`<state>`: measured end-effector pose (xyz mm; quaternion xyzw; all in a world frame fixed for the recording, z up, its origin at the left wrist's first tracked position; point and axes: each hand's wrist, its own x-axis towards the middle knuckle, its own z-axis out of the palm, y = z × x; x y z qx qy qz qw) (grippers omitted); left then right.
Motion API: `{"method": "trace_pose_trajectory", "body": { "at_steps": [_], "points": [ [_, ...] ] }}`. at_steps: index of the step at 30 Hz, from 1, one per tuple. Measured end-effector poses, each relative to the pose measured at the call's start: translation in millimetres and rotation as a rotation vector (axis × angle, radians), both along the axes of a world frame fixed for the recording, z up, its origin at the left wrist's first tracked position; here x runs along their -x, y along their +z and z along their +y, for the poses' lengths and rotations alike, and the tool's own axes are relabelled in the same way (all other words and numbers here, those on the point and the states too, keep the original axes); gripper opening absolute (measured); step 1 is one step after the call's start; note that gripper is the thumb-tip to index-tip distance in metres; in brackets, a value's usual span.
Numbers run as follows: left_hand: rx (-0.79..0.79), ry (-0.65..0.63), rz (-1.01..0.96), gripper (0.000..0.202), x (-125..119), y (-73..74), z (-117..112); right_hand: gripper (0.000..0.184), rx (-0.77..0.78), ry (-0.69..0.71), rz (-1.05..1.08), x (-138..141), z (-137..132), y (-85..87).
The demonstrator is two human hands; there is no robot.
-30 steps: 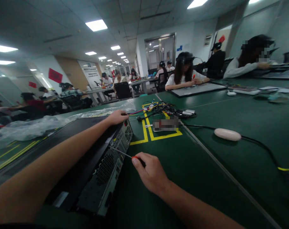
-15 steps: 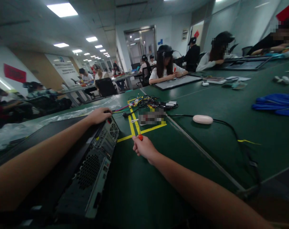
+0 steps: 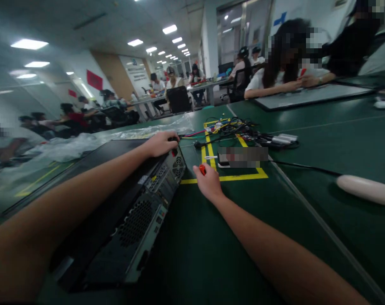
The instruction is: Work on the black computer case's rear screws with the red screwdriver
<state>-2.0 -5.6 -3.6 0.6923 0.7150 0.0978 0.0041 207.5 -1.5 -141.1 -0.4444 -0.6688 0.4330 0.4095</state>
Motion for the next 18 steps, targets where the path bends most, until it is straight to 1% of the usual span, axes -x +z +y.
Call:
{"method": "trace_pose_trajectory", "body": {
  "at_steps": [4,8,13,18],
  "points": [
    [0.002,0.011,-0.007,0.046,-1.3,0.5,1.1,0.043,-0.017,0.016,-0.014,-5.0,-1.6,-7.8],
    [-0.019,0.014,-0.005,0.044,-2.6,0.0,0.9,0.050,-0.008,0.020,-0.023,-9.7,-0.1,-9.8],
    [-0.045,0.027,0.015,0.044,-4.4,-1.4,2.2,0.048,-0.005,-0.012,-0.009,-9.8,0.7,-10.6],
    [-0.080,-0.032,0.015,0.040,-8.5,0.5,2.9,0.044,-0.026,-0.073,-0.025,-7.6,-1.0,-9.5]
  ]
}}
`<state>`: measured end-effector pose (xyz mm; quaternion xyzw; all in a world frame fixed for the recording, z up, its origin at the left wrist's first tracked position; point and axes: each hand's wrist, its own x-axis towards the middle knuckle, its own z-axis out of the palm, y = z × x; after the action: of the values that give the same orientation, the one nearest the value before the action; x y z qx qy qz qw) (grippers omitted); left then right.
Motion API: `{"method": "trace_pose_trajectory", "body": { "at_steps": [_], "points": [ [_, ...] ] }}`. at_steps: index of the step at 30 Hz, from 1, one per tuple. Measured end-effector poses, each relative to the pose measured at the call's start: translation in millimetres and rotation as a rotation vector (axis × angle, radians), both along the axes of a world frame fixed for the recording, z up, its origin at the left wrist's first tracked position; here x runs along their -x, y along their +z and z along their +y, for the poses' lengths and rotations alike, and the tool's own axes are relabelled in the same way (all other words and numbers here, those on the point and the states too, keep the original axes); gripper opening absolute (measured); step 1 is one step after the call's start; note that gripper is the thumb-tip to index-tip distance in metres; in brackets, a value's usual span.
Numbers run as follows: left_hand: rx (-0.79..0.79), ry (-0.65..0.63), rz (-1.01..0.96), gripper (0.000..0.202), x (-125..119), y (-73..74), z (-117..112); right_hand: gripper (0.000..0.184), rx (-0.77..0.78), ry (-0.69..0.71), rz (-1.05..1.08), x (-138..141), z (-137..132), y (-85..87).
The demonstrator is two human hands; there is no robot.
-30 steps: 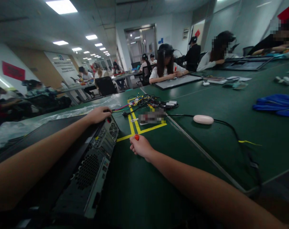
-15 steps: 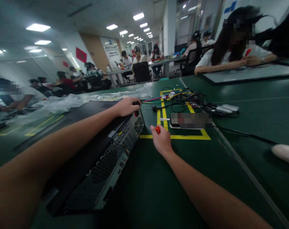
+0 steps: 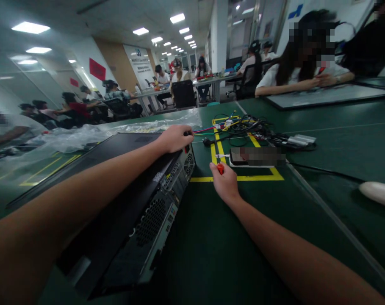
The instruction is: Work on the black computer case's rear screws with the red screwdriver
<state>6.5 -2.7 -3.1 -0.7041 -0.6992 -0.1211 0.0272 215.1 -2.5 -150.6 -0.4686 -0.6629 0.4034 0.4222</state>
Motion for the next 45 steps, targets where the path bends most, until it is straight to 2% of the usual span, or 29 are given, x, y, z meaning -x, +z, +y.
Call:
{"method": "trace_pose_trajectory", "body": {
  "at_steps": [8,14,19,23,26,30,34,36,38,40,43,45],
  "points": [
    [0.040,-0.096,-0.016,0.033,2,0.3,4,0.045,-0.017,-0.003,-0.060,-2,-6,2.5],
    [0.152,-0.099,-0.039,0.042,3,-0.2,6,0.040,0.010,-0.040,-0.030,0,-2,-1.9],
    [0.200,-0.135,0.045,0.050,3,2.4,2,0.036,0.038,-0.051,-0.005,5,-15,-5.4],
    [0.179,-0.153,0.247,0.051,-4,7.4,-12,0.034,0.025,0.011,0.006,15,-36,-6.9],
    [0.198,-0.139,0.420,0.052,-21,9.4,-35,0.032,-0.014,0.052,0.004,21,-43,-7.2],
    [0.239,-0.190,0.572,0.046,-65,6.8,-77,0.032,-0.038,0.026,-0.007,23,-37,-6.6],
    [0.338,-0.274,0.691,0.034,-111,-0.8,-109,0.029,-0.020,0.003,-0.034,18,-24,-5.3],
    [0.369,-0.284,0.731,0.033,-118,-7.4,-118,0.027,-0.015,0.002,-0.042,14,-18,-4.6],
    [0.399,-0.294,0.793,0.037,-109,-14.8,-123,0.032,-0.011,0.002,-0.047,10,-13,-4.2],
    [0.448,-0.234,0.858,0.042,-88,-21.2,-125,0.033,-0.013,0.008,-0.052,6,-9,-4.3],
    [0.381,-0.268,0.862,0.045,-52,-27.0,-125,0.030,-0.027,0.015,-0.061,4,-6,-5.1],
    [0.366,-0.279,0.866,0.044,-37,-28.7,-123,0.028,-0.041,0.019,-0.068,3,-5,-5.6]
  ]
}}
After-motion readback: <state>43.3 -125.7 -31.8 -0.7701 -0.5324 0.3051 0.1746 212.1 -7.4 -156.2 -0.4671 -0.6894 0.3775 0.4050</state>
